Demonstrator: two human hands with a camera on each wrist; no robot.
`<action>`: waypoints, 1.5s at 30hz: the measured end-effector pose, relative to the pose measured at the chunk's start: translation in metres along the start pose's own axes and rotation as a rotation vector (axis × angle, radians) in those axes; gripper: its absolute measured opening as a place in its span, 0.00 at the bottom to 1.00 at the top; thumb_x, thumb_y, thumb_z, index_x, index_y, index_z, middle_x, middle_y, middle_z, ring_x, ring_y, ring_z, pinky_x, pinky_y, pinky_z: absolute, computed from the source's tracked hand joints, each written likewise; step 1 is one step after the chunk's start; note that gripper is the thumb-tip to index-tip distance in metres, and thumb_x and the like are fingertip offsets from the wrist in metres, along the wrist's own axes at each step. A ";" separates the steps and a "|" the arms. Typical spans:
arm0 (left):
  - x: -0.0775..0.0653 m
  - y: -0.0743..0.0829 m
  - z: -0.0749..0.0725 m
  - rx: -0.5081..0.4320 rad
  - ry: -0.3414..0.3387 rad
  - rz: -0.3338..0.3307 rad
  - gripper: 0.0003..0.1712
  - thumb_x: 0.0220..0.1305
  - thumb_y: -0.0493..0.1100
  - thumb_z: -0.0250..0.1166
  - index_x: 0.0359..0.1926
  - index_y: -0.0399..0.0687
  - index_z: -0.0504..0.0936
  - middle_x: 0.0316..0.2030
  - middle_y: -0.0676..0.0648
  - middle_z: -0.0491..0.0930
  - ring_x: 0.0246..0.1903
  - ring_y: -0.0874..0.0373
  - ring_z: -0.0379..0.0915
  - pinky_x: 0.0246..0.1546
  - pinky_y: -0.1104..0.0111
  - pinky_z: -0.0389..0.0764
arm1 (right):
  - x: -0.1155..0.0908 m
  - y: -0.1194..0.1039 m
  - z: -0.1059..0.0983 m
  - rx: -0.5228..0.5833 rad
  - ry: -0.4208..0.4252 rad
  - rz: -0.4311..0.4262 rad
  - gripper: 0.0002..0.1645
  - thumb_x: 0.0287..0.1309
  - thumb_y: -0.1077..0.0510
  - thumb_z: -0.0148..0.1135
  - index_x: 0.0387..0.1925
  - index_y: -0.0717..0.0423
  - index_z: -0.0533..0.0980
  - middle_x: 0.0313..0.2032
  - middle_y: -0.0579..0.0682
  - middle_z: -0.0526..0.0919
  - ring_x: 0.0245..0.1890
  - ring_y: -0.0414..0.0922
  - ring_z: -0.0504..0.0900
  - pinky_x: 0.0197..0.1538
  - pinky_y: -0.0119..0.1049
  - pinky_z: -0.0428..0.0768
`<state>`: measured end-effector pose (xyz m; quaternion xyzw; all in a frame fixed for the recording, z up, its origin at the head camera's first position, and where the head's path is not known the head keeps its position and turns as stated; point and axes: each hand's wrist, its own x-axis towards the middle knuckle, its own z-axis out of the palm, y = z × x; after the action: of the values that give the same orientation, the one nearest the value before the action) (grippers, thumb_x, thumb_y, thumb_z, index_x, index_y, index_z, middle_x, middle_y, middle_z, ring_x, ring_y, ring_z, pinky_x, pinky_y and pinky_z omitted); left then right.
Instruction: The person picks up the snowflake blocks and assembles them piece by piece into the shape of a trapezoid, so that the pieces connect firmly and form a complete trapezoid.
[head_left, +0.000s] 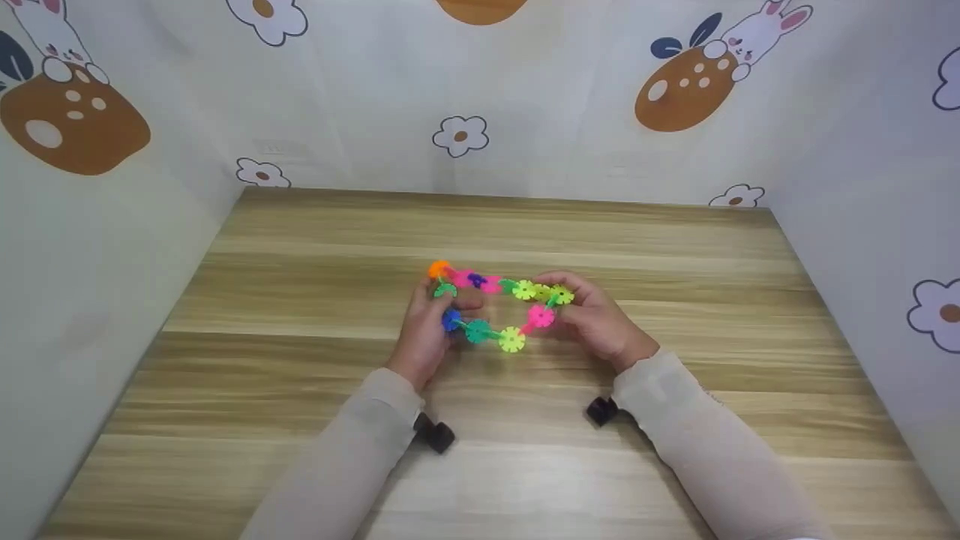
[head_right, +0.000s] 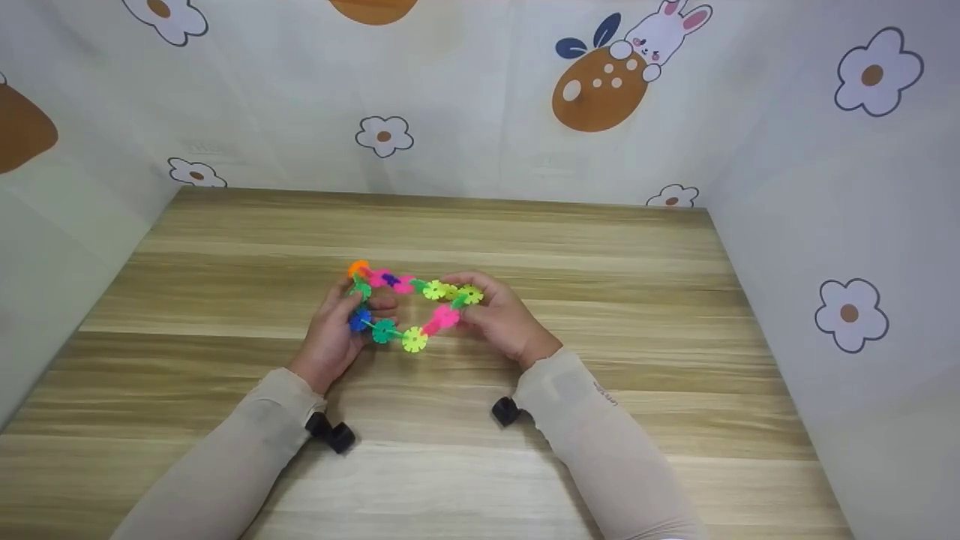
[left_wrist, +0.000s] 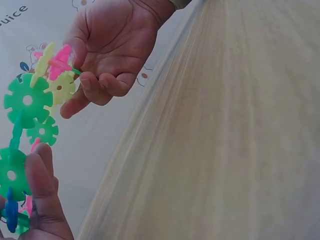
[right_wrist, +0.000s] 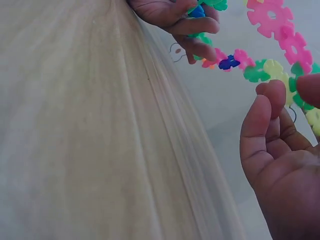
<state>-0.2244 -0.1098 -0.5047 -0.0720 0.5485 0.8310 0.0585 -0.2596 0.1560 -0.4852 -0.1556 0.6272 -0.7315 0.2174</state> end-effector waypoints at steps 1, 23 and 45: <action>0.000 0.000 0.000 0.011 0.000 0.005 0.26 0.84 0.46 0.47 0.77 0.57 0.55 0.48 0.41 0.86 0.49 0.47 0.84 0.48 0.62 0.86 | 0.000 -0.001 0.000 -0.020 0.008 0.009 0.35 0.59 0.76 0.50 0.68 0.57 0.74 0.62 0.52 0.79 0.50 0.45 0.85 0.59 0.53 0.85; -0.005 0.004 0.001 -0.012 -0.009 0.085 0.35 0.86 0.56 0.39 0.84 0.55 0.41 0.55 0.31 0.81 0.42 0.46 0.89 0.43 0.55 0.89 | 0.007 0.005 -0.007 0.132 0.177 0.143 0.13 0.80 0.56 0.52 0.51 0.46 0.83 0.42 0.52 0.90 0.27 0.42 0.78 0.35 0.34 0.82; -0.027 0.010 0.027 0.854 -0.074 0.433 0.13 0.70 0.39 0.68 0.54 0.42 0.83 0.52 0.45 0.80 0.54 0.48 0.77 0.60 0.56 0.80 | 0.002 0.009 0.022 0.034 0.091 0.345 0.29 0.83 0.43 0.45 0.57 0.66 0.75 0.23 0.46 0.84 0.18 0.35 0.75 0.24 0.28 0.79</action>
<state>-0.2010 -0.0897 -0.4807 0.1039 0.8408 0.5263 -0.0723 -0.2490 0.1351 -0.4904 -0.0086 0.6415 -0.7001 0.3134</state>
